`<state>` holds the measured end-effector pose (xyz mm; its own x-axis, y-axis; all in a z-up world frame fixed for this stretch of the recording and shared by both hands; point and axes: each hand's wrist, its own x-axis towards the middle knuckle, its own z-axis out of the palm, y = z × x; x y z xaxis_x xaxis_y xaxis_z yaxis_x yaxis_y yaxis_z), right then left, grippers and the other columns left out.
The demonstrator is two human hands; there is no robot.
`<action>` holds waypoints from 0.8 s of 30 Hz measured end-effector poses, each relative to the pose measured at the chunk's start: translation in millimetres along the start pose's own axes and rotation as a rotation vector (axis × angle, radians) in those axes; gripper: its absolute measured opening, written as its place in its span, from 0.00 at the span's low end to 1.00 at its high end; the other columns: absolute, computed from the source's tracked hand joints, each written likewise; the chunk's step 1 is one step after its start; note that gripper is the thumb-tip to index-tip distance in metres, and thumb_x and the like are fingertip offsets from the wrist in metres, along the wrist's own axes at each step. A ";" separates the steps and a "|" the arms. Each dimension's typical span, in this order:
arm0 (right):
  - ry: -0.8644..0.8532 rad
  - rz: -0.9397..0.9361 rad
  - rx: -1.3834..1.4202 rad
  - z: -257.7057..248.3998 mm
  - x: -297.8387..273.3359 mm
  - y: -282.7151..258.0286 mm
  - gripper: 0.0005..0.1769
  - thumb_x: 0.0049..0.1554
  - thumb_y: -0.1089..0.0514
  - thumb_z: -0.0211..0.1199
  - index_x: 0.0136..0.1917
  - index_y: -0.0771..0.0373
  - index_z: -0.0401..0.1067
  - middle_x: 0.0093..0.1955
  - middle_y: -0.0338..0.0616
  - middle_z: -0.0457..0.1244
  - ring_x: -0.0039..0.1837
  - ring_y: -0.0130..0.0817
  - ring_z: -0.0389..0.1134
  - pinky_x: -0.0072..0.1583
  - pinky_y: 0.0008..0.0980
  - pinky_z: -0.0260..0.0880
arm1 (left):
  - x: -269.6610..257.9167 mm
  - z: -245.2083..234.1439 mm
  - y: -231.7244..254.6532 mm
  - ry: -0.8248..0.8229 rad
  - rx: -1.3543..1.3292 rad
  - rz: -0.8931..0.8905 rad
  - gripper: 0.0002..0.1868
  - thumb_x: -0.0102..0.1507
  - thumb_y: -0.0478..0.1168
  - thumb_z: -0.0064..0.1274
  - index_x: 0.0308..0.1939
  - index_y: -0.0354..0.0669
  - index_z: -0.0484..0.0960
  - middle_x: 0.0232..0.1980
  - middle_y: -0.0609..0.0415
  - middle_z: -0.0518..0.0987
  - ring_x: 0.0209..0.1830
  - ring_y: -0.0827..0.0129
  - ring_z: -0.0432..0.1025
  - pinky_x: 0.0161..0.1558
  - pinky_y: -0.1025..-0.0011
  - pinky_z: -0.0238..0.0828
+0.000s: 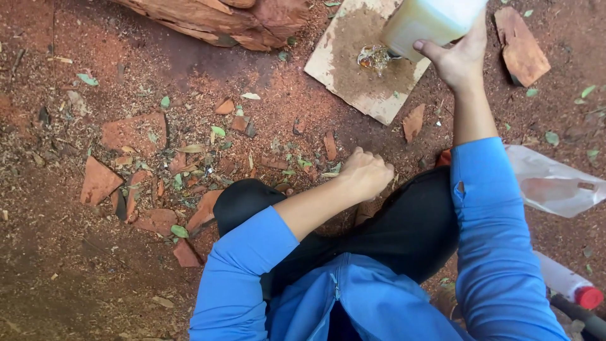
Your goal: Preparing wood filler by mixing sawdust and a liquid binder on a cardboard surface using a spatula.
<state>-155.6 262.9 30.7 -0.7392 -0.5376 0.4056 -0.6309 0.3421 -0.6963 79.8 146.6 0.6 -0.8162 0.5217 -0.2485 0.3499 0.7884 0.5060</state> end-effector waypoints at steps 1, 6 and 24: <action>-0.006 -0.020 0.019 0.6 0.9 -1.3 0.41 0.50 0.82 0.74 0.71 0.72 0.58 0.62 0.70 0.65 0.61 0.66 0.71 0.62 0.58 0.78 | 0.0 2.2 -0.6 0.003 0.003 -0.001 0.14 0.53 0.38 0.64 0.42 0.41 0.83 0.42 0.44 0.85 0.38 0.56 0.78 0.51 0.52 0.68; 0.020 -0.040 -0.074 -1.8 -0.1 2.0 0.41 0.49 0.78 0.77 0.70 0.71 0.59 0.61 0.68 0.67 0.59 0.63 0.72 0.60 0.54 0.74 | -1.7 -2.4 0.1 -0.055 0.005 0.003 0.07 0.60 0.40 0.58 0.39 0.44 0.86 0.39 0.47 0.86 0.32 0.57 0.79 0.40 0.56 0.72; 0.069 -0.024 -0.143 -0.9 -0.6 9.4 0.36 0.49 0.74 0.81 0.65 0.73 0.63 0.56 0.66 0.69 0.54 0.60 0.74 0.55 0.52 0.77 | 1.4 -42.5 -11.8 -0.215 0.063 -0.080 0.15 0.65 0.36 0.48 0.53 0.34 0.70 0.23 0.54 0.77 0.14 0.71 0.64 0.18 0.76 0.63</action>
<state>-161.3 267.2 24.5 -0.7350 -0.4946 0.4638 -0.6719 0.4392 -0.5964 55.0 124.1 29.3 -0.7281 0.5088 -0.4593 0.3213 0.8452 0.4270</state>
